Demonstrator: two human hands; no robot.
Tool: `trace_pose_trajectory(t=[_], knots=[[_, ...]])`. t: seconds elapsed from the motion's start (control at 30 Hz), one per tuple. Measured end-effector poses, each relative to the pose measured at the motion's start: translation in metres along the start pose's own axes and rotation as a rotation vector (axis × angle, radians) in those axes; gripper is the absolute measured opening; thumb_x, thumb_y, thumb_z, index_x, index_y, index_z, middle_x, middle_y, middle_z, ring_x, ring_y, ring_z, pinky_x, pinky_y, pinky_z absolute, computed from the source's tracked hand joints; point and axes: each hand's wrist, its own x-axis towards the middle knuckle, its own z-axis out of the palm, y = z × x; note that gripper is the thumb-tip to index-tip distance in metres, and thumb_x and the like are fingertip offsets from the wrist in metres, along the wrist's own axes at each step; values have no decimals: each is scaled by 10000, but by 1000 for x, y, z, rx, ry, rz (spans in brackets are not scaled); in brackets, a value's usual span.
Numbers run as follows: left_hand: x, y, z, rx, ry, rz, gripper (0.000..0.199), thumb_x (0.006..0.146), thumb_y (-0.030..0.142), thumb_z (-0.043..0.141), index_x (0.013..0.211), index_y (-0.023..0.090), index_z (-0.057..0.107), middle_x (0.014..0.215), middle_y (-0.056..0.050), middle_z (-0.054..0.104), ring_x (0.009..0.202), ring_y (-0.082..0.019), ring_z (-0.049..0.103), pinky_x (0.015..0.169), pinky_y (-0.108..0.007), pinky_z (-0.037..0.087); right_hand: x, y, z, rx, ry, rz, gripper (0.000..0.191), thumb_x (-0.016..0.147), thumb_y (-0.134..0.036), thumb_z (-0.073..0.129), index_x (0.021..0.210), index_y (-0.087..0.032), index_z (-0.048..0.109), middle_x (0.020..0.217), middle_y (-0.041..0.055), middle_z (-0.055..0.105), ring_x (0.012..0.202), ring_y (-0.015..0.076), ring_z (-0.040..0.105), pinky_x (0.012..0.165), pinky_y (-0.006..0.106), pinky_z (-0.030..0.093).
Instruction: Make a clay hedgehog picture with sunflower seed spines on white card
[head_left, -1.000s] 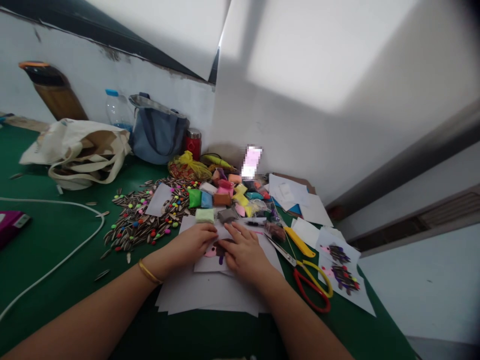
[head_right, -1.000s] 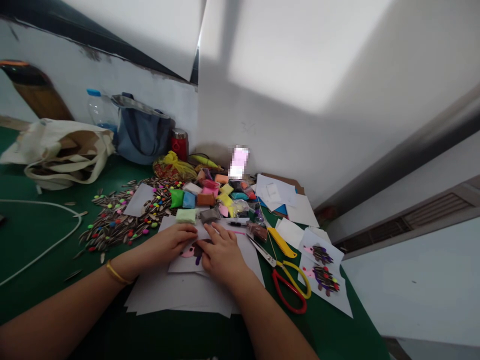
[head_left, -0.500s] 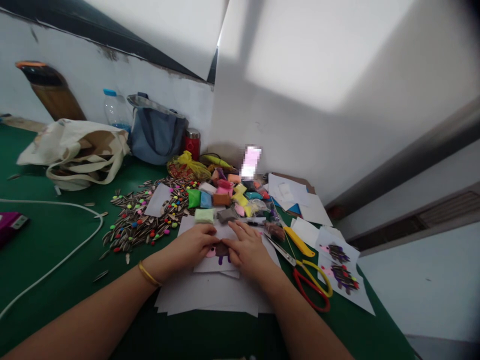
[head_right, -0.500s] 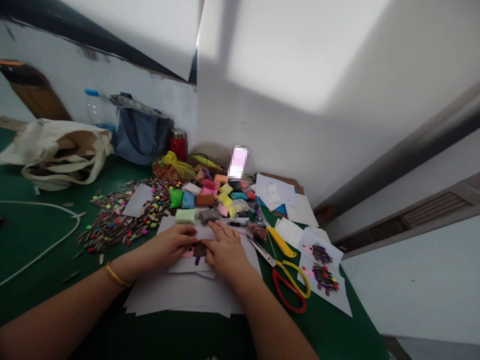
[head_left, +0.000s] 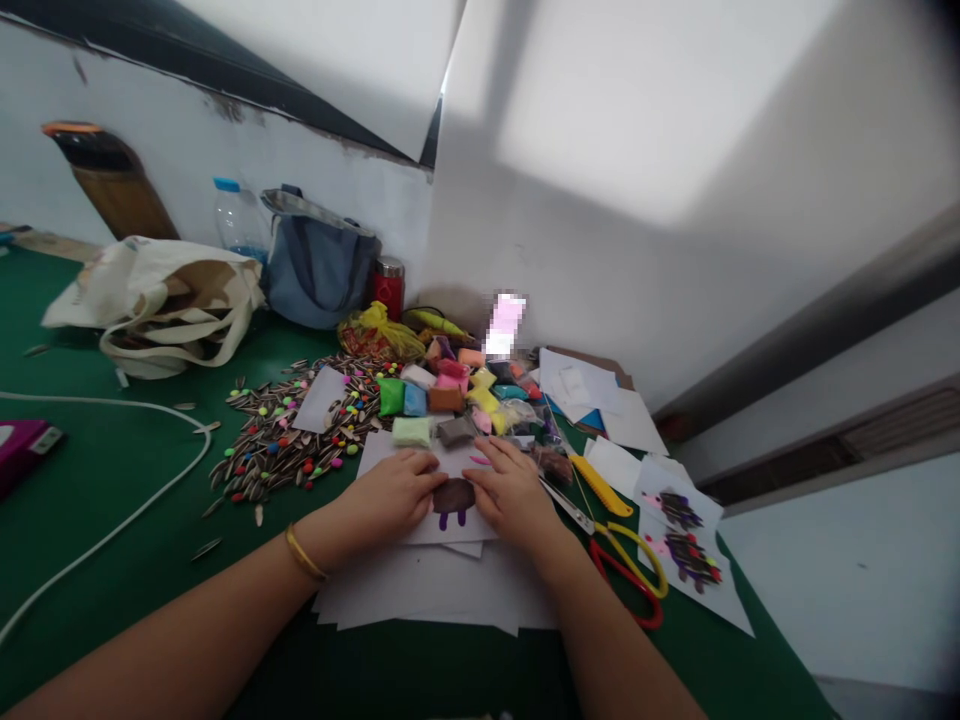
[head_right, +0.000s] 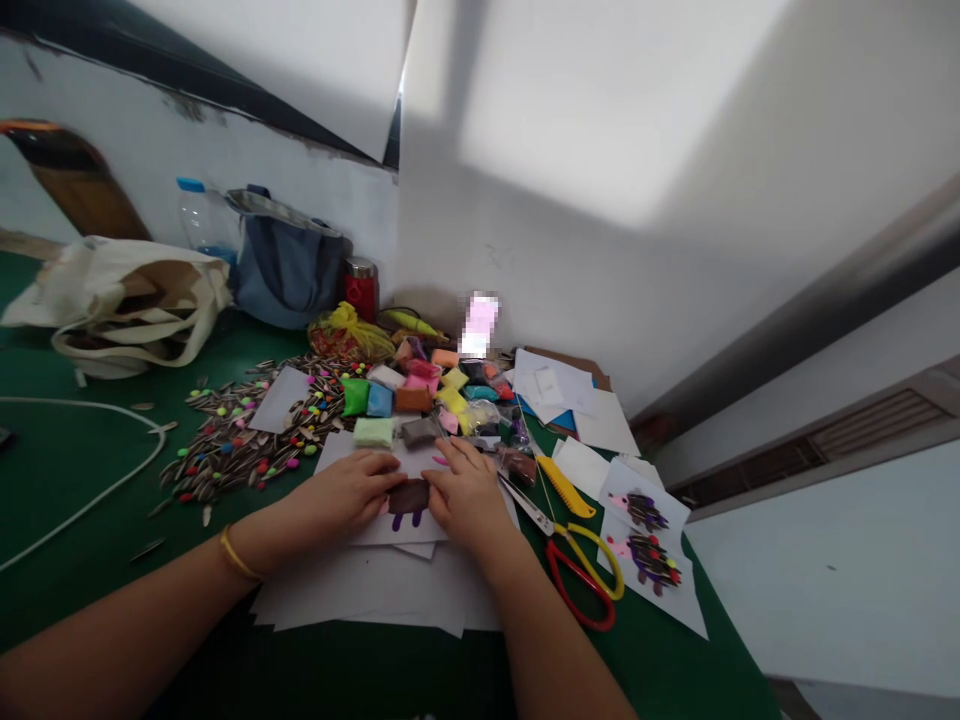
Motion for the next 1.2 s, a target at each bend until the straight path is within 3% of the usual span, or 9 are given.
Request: trace_pose_trajectory(t=[0.2,0.47,0.7,0.87,1.0,1.2], knots=[[0,4,3,63,26,39,335,913,244,498,1217,239,640,1143,-103,624,1069,-264,548,958,-426,440,-1,-4,3,7,-96,8,346,868,-221,569,1170,-310,712,1472,49,489,1393,273,347,1107,475,284],[-1,4,4,67,56,58,382,938,273,469,1301,230,580,1130,-103,632,1065,-252,554,960,-413,429,-1,2,1,26,-47,11,336,873,-214,554,1156,-285,720,1473,46,492,1381,263,368,1106,459,304],[0,12,8,100,66,-25,332,922,336,511,1221,256,630,1161,-102,633,1040,-274,562,922,-439,442,-2,0,1,5,-122,20,349,862,-220,560,1160,-310,717,1470,41,495,1391,268,356,1108,476,292],[-2,0,6,-58,81,-15,405,935,262,479,1331,204,540,1240,-102,641,1120,-245,578,1003,-418,434,-2,-1,2,13,-71,-3,374,870,-218,552,1215,-280,684,1489,53,470,1393,269,350,1105,476,291],[-3,-12,5,-181,110,-95,397,941,215,458,1329,191,536,1282,-104,640,1177,-231,582,1023,-399,455,-3,-6,0,-4,-142,-19,386,888,-248,552,1254,-324,649,1503,39,451,1412,280,318,1100,504,275],[0,-11,0,-221,77,-160,403,952,227,441,1340,178,536,1284,-128,639,1165,-240,601,1016,-405,475,-2,-14,3,-23,-117,-35,388,893,-278,553,1270,-316,635,1550,41,378,1435,279,274,1119,503,244]])
